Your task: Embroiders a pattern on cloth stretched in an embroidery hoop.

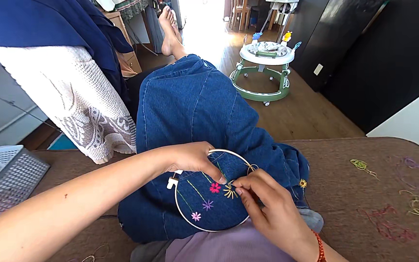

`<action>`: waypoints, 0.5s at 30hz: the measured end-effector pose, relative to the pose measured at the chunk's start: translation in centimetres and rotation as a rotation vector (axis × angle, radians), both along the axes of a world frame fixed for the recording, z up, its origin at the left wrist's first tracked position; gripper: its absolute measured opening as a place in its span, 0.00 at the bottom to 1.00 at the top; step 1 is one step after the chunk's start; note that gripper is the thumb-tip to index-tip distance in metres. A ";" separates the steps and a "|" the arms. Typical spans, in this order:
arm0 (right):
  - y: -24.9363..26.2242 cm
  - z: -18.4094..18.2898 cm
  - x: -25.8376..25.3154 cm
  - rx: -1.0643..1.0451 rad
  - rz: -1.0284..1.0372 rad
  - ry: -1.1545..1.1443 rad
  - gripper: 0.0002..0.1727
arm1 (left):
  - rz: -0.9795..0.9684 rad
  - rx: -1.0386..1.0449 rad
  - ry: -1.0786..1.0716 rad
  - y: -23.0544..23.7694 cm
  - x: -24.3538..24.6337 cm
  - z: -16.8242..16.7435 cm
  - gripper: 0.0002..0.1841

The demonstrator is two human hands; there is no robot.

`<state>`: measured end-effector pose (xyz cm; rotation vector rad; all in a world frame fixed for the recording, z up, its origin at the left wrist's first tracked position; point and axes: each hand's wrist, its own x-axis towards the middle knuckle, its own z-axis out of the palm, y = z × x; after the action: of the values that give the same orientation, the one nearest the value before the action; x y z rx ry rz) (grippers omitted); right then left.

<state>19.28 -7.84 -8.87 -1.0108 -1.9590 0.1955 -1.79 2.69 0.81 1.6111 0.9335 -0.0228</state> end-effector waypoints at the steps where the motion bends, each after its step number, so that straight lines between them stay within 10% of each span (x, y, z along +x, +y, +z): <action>1: 0.0 0.0 -0.1 -0.002 -0.011 -0.001 0.10 | 0.000 0.001 0.001 0.0 -0.1 0.1 0.07; 15: 0.0 0.1 -0.5 0.009 -0.073 -0.038 0.11 | 0.004 0.022 0.002 -0.1 -0.1 0.0 0.08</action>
<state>18.81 -7.84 -8.74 -1.0851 -1.9519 0.1274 -1.85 2.62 0.79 1.6300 0.9415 -0.0118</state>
